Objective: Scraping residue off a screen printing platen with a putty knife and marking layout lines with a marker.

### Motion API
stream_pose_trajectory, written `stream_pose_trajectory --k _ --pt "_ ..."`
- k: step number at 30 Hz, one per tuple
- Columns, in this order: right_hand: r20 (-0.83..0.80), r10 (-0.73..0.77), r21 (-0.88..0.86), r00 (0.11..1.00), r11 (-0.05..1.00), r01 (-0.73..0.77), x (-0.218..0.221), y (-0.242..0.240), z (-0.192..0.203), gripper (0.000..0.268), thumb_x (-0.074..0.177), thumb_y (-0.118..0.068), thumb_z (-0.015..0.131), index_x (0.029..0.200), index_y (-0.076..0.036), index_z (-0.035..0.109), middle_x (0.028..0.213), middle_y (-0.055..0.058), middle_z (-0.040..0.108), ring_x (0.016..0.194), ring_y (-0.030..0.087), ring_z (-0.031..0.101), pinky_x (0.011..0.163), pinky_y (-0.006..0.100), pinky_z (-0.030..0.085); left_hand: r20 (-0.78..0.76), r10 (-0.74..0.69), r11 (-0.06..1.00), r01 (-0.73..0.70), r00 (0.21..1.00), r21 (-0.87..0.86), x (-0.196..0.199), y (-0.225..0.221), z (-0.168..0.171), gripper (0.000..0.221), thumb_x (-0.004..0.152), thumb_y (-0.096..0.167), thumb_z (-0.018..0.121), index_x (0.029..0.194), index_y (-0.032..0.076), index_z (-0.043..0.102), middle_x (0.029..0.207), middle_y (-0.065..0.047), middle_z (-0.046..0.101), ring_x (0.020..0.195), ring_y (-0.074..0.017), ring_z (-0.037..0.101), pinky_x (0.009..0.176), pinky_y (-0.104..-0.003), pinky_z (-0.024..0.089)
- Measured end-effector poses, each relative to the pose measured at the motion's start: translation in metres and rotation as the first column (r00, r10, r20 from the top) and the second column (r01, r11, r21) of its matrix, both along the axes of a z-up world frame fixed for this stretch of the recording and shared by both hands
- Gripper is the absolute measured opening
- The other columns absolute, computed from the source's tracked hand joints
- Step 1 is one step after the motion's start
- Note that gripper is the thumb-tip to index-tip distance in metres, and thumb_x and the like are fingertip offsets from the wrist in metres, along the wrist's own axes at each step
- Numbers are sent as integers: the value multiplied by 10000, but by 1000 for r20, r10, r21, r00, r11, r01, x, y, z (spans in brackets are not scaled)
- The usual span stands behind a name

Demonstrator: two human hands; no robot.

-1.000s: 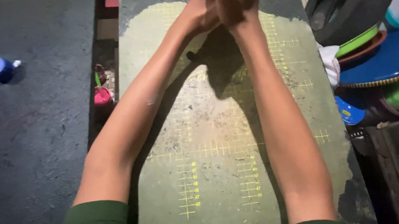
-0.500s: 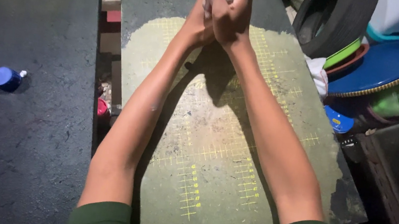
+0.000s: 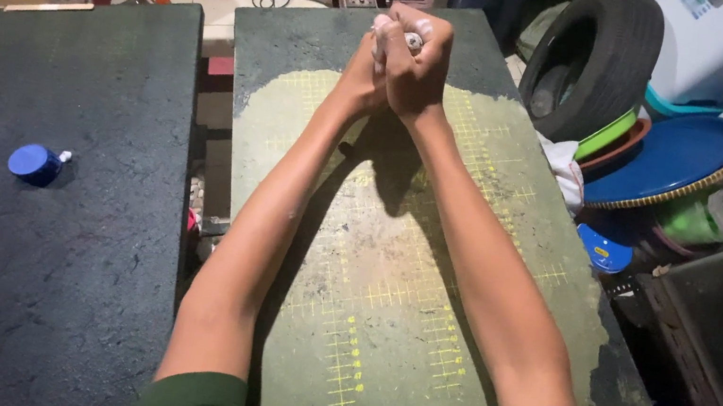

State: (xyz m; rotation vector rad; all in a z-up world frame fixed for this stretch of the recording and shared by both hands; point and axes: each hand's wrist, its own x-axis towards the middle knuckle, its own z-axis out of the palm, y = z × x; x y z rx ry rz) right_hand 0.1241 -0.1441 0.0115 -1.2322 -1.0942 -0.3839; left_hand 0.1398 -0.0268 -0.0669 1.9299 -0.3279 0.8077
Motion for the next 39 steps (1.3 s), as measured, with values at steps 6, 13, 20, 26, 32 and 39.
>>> stream_pose_trajectory --k 6,13,20,26,32,39 --pt "-1 -15 -6 1000 1000 15 -4 -1 -3 355 923 -120 491 572 -92 441 521 30 469 494 124 426 499 304 363 -16 21 1000 -22 1000 -14 3 1 -5 199 934 226 573 797 143 454 761 -8 463 767 -115 390 572 -345 336" --pt "24 -76 1 997 997 76 -6 -4 -5 348 922 -112 526 601 -122 395 547 7 409 519 110 345 500 325 298 -2 31 999 -31 1000 -15 16 7 -19 213 918 223 590 781 152 443 751 18 439 758 -101 363 559 -342 305" --pt "-132 -71 -32 989 997 67 5 -1 -6 398 886 -155 580 499 -154 486 418 -49 451 469 73 419 519 223 366 -328 143 985 -167 934 -45 77 34 -73 895 710 386 843 1357 -36 392 1305 -306 543 1246 -530 537 1090 -607 460" --pt "-150 -24 -17 988 1000 22 0 -3 17 399 871 -128 569 480 -168 501 412 -48 461 441 75 444 520 219 390 -235 173 985 -163 957 59 6 21 28 471 770 352 720 1019 -47 712 1045 -282 677 973 -462 658 672 -526 471" --pt "-130 25 -30 991 999 -29 -19 -4 37 390 887 -125 545 502 -123 482 430 -8 470 427 98 453 485 243 395 -217 199 979 -186 956 81 -40 -16 92 430 782 346 715 1001 -22 679 1017 -258 655 963 -424 628 665 -513 462" --pt "-43 -17 -104 999 994 12 -4 3 16 386 925 -199 543 559 -136 438 502 -14 470 471 103 433 468 284 360 -208 205 978 -190 956 89 -56 -26 119 385 797 338 710 980 7 641 984 -229 631 951 -380 592 656 -498 451"
